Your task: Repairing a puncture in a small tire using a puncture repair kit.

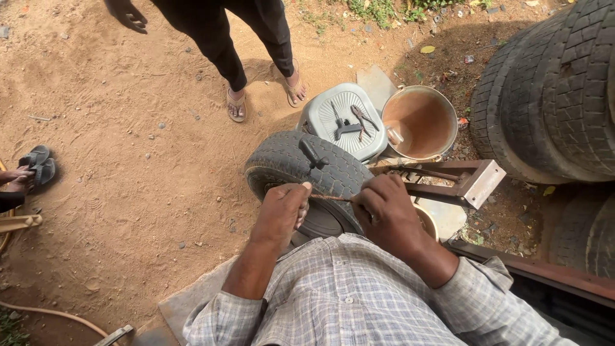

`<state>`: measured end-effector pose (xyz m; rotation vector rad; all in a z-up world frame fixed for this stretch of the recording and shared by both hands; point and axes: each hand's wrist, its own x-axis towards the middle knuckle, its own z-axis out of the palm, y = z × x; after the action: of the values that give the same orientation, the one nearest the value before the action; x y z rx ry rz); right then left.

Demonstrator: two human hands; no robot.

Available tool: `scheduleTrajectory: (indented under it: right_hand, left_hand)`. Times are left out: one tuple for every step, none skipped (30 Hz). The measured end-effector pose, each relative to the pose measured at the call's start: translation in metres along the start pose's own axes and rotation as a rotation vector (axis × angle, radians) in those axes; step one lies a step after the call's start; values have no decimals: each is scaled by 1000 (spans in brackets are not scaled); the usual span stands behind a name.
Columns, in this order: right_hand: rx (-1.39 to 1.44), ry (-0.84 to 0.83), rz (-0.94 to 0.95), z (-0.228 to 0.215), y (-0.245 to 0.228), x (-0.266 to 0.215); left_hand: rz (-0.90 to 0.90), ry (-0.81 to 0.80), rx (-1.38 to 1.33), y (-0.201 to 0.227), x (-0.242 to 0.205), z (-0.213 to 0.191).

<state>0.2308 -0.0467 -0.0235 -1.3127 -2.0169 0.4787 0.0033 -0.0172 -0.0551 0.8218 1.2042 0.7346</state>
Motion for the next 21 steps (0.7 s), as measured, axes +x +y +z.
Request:
scheduleTrajectory:
  right_hand:
    - [-99,-5,-79,3,4,-6]
    - [-198,-12,-157,5,8,-11]
    - [-205,-9,-146,5,7,-15]
    - [-227,-5,-203,5,7,-19]
    - [-246,-3,-261,5,7,-22]
    - [-251,0,-252,6,10,-27]
    - [-197,10,-164,7,11,-32]
    - [-143,20,-76,9,13,-36]
    - [-143,21,-72,10,20,-43]
    - [-54,9,24,12,27,-49]
    - [39,-7,120,14,34,-56]
    - [43,-8,125,13,40,-58]
    - [73,-31,178,11,44,-66]
    - [103,-53,231,10,49,-73]
    - [113,-65,250,7,51,-78]
    - [123,-59,300,3,54,-83]
    - [120,-41,339,-1,62,-81]
    - [118,-41,346,-2,66,-86]
    - [127,-48,426,-5,71,-90]
    - [135,-55,505,-7,76,-94]
    - [137,-60,509,-7,83,-98]
  left_hand:
    - [-69,-12,-80,-1,0,1]
    - [-139,-24,-160,-2,0,2]
    - [-144,-36,-156,-9,2,2]
    - [-230,-14,-240,-15,4,3]
    - [-317,12,-323,-22,6,3]
    - [-321,4,-318,-31,9,5]
    - [-352,6,-301,-41,11,5]
    - [-382,7,-284,-51,12,6]
    - [-385,6,-281,-55,15,10]
    - [-379,5,-225,-59,17,13]
    - [-377,8,-170,-64,18,16]
    - [-383,10,-167,-64,24,20]
    - [-373,-6,-108,-68,26,24]
    - [-362,-23,-48,-72,30,28]
    - [-386,-19,-48,-77,33,33]
    - [-351,-50,-21,-81,36,38]
    - [-297,-88,5,-83,48,43]
    - [-303,-93,5,-86,55,49]
    - [-331,-82,28,-89,62,56]
    - [-359,-71,51,-91,69,63]
    - [-365,-69,49,-97,79,68]
